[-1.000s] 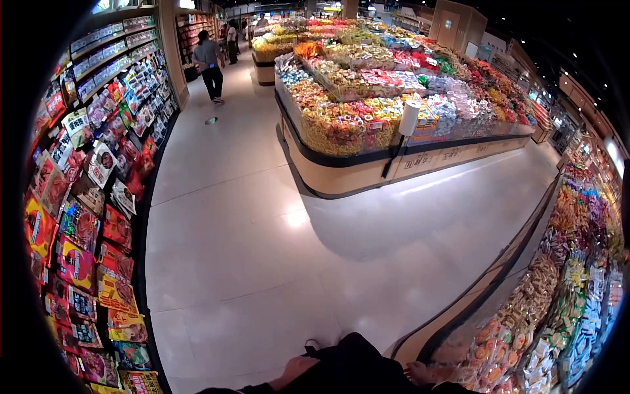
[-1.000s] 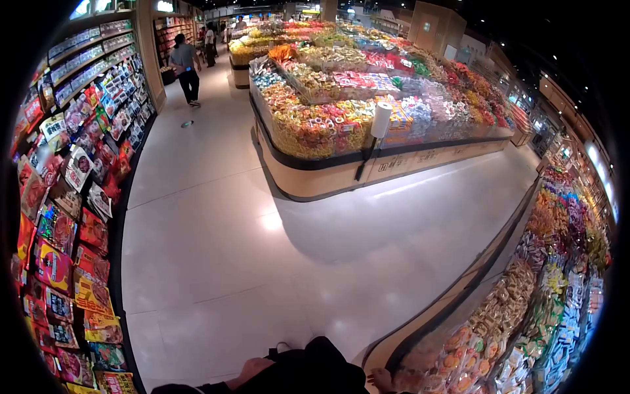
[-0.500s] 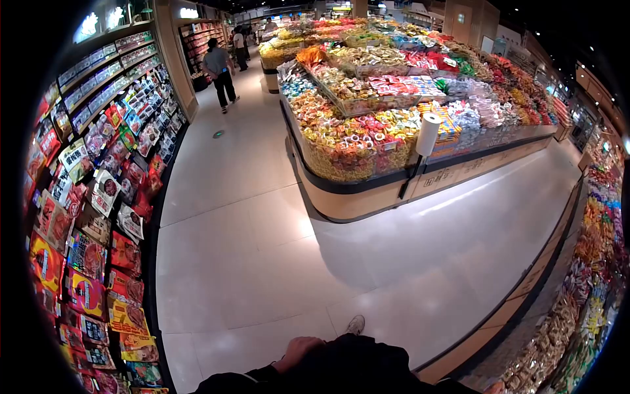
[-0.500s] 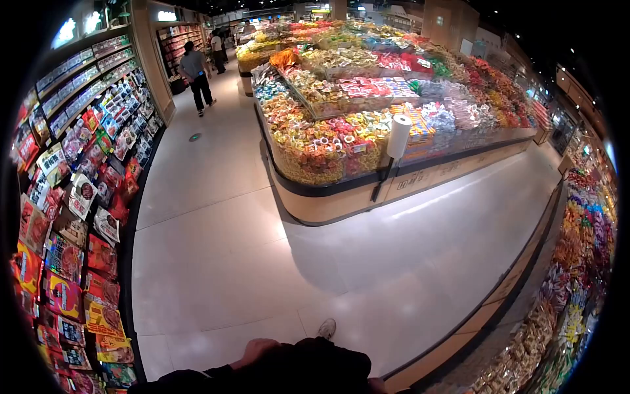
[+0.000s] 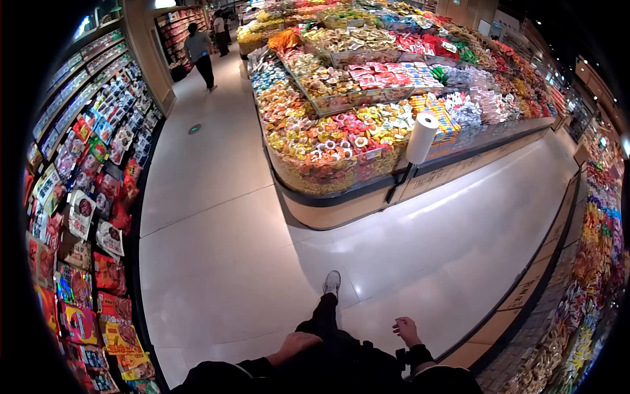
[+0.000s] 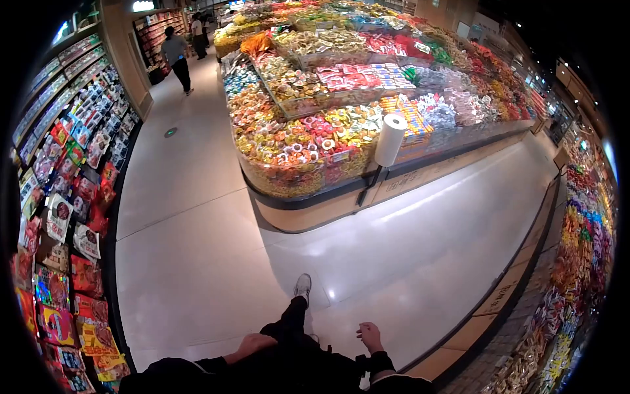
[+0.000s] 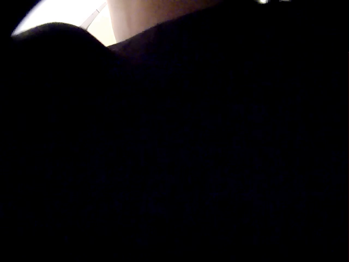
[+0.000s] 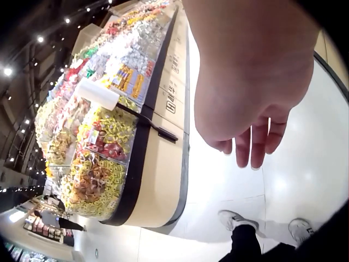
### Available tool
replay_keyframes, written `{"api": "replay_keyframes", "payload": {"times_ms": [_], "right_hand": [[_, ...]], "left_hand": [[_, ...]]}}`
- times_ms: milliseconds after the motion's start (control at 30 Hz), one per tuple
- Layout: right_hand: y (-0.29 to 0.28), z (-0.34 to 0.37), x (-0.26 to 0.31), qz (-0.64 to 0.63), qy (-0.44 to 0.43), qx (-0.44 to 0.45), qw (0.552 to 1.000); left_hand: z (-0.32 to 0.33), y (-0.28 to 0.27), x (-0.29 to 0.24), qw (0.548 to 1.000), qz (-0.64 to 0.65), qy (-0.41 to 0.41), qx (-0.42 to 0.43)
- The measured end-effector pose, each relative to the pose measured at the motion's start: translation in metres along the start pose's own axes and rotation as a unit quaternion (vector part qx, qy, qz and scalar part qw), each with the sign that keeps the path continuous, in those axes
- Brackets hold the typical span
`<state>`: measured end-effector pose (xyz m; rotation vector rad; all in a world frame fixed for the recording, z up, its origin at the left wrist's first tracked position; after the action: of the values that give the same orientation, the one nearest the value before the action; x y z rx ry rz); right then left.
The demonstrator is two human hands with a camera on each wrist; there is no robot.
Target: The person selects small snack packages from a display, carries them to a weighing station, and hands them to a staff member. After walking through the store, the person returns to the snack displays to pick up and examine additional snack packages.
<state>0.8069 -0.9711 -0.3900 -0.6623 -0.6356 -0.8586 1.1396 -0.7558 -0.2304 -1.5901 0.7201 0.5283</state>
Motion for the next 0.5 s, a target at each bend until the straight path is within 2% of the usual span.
{"api": "replay_keyframes", "payload": {"times_ms": [67,133,200,333,367,400,467,500], "right_hand": [[0.003,-0.025,0.008,0.002,0.03,0.008,1.0],[-0.004,-0.038,0.009,0.015,0.127,0.055,0.99],[-0.022,-0.056,0.003,0.01,0.145,0.041,0.988],[-0.056,-0.081,0.053,-0.018,0.2,-0.006,0.98],[-0.063,-0.087,0.072,-0.014,0.167,-0.037,0.985],[-0.069,-0.093,0.088,-0.013,0.169,-0.044,0.984],[-0.078,-0.092,0.119,-0.07,0.091,-0.117,0.987],[-0.079,-0.093,0.133,-0.091,0.082,-0.126,0.984]], "left_hand": [[-0.044,-0.014,0.015,1.0,0.013,0.021,-0.014],[-0.092,-0.023,0.03,0.996,0.015,-0.041,0.076],[-0.138,-0.034,0.048,0.996,0.034,-0.023,0.074],[-0.21,-0.059,0.078,0.995,0.069,0.039,0.057],[-0.226,-0.062,0.083,0.99,0.108,0.082,0.033],[-0.241,-0.062,0.089,0.989,0.114,0.086,0.034],[-0.26,-0.062,0.093,0.985,0.108,0.136,0.018],[-0.271,-0.065,0.1,0.982,0.104,0.152,0.049]]}}
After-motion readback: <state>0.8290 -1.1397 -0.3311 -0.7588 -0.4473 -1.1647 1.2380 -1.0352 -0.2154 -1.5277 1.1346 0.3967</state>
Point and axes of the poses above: each hand's wrist, its own z-axis away from the middle knuckle, its own y-axis out of the palm, x = y × z, the point moved 2 cm from there along -z, towards the middle knuckle, and after that the axes turned 1 degree about y, right-handed, at the moved point
